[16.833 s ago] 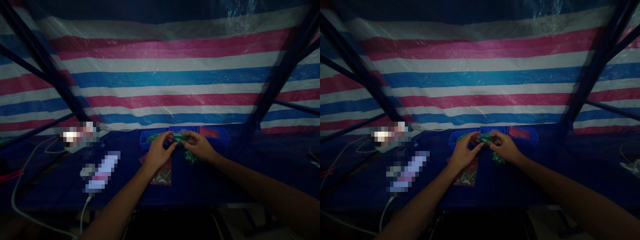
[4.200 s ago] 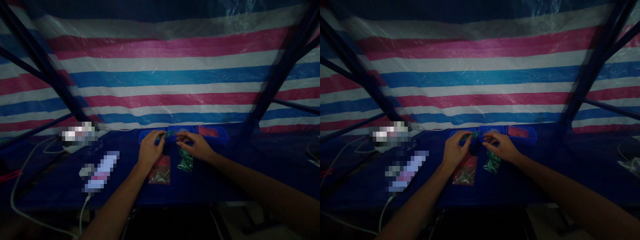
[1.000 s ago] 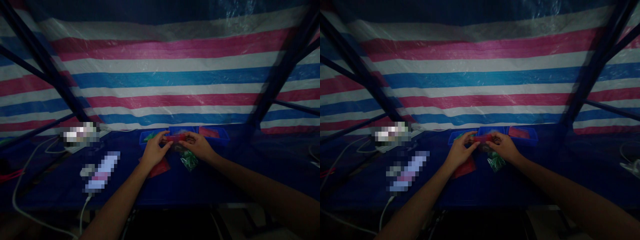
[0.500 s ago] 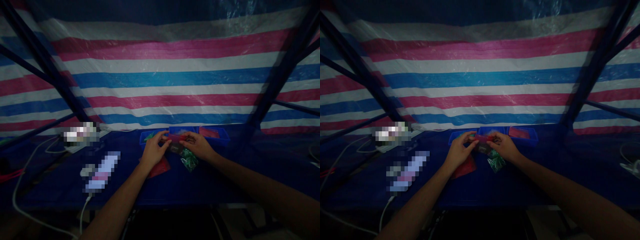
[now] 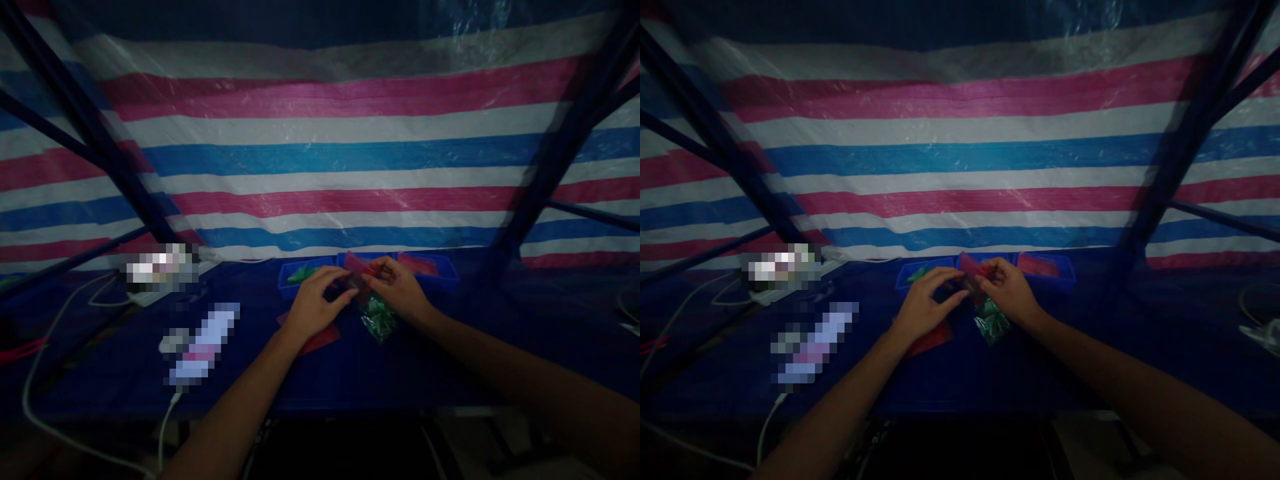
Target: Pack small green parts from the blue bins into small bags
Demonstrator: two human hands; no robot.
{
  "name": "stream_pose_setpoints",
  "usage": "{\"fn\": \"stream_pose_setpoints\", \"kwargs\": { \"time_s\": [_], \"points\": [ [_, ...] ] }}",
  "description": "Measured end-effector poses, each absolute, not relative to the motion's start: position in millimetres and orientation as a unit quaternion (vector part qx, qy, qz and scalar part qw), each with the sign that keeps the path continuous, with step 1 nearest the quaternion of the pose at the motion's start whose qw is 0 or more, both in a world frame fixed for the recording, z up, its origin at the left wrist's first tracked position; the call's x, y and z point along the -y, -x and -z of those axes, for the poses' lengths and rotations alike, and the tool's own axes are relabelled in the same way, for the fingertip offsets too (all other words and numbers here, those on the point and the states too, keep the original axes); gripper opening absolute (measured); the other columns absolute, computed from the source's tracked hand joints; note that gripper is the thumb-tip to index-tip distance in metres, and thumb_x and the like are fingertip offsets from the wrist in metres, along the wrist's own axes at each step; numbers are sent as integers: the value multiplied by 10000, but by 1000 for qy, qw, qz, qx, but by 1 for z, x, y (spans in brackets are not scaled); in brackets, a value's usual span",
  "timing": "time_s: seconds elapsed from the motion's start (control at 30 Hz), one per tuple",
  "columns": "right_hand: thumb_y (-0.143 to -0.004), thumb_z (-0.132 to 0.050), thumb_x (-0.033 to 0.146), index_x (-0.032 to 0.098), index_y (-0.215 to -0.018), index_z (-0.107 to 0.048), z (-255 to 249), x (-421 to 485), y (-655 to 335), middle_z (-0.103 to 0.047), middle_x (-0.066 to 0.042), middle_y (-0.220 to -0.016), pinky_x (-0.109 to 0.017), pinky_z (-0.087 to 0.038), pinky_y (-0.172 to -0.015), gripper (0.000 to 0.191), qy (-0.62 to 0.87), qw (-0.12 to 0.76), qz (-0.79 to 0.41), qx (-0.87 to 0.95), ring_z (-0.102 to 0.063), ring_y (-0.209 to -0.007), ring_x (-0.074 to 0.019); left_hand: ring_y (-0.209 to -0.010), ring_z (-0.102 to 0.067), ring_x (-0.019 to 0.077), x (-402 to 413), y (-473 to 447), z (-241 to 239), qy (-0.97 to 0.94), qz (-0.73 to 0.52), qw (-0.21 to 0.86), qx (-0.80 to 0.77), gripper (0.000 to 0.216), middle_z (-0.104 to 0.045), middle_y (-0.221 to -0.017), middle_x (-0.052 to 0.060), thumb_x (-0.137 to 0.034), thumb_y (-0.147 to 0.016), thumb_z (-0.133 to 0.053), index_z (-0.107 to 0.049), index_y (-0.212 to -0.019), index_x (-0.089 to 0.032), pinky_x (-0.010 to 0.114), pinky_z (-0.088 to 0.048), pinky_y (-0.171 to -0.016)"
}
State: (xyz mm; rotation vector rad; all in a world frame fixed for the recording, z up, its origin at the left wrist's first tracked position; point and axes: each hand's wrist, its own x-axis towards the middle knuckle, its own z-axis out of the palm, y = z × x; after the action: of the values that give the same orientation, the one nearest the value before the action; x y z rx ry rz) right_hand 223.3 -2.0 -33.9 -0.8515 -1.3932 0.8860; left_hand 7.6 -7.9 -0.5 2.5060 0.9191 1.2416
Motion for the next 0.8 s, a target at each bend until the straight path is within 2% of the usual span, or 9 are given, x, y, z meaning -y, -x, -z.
{"fn": "stream_pose_setpoints", "kwargs": {
  "time_s": [0.1,0.23,0.33,0.43,0.57,0.63,0.7,0.8],
  "points": [
    [-811,-821,394,241,-1036,-663,29,12,-217,-724,-42,-1014,-360,-582,-900,315,321,573,-435,616,-705,-970,-200,-1121,-665,246,10,-11,3,-864,-395,106,-296,425,-700,-1239,84,-372,-900,-761,-653,-1289,-239,425,-549,-967],
    [-889,-737,452,244,-1120,-680,25,18,-212,-746,-64,-1092,-395,-581,-932,316,289,552,-481,617,-721,-1004,-210,-1031,-694,238,5,-8,5,-846,-405,93,-333,214,-739,-1129,75,-301,-981,-646,-712,-1167,-217,415,-549,-921],
    [-902,-715,472,227,-1092,-687,25,14,-216,-744,-67,-1034,-371,-598,-836,311,314,573,-450,609,-716,-922,-204,-986,-710,233,3,-4,3,-825,-421,107,-362,197,-763,-1074,63,-293,-1014,-583,-742,-1105,-220,399,-554,-888],
    [-866,-763,447,228,-1096,-671,25,7,-223,-703,-50,-986,-321,-586,-764,331,362,617,-375,589,-678,-863,-179,-1022,-722,247,3,-3,1,-799,-442,150,-380,237,-774,-1119,65,-345,-1016,-581,-754,-1124,-223,405,-565,-909],
    [-787,-843,405,251,-1209,-622,26,2,-227,-691,-63,-1119,-334,-594,-829,501,369,630,-363,580,-682,-976,-197,-1025,-739,250,2,-4,5,-775,-448,247,-371,299,-777,-1153,69,-385,-1017,-570,-736,-1207,-222,411,-597,-909],
    [-781,-847,408,247,-1176,-651,28,2,-226,-717,-66,-1133,-370,-595,-893,469,353,593,-411,595,-701,-1017,-218,-1021,-744,245,1,-5,8,-767,-450,284,-359,310,-776,-1160,73,-390,-1015,-573,-730,-1222,-221,416,-602,-924],
    [-803,-824,418,233,-1076,-694,32,2,-225,-748,-59,-1075,-398,-586,-934,355,334,554,-452,614,-721,-999,-227,-1038,-743,241,0,-5,10,-764,-449,303,-349,307,-769,-1183,79,-386,-1012,-579,-728,-1224,-221,424,-597,-956],
    [-827,-800,422,224,-987,-709,37,0,-224,-761,-46,-1009,-401,-588,-910,270,328,541,-459,623,-733,-930,-223,-1066,-738,240,-2,-6,12,-759,-463,294,-350,314,-758,-1207,88,-367,-993,-614,-702,-1255,-217,438,-590,-986]
  ]
}}
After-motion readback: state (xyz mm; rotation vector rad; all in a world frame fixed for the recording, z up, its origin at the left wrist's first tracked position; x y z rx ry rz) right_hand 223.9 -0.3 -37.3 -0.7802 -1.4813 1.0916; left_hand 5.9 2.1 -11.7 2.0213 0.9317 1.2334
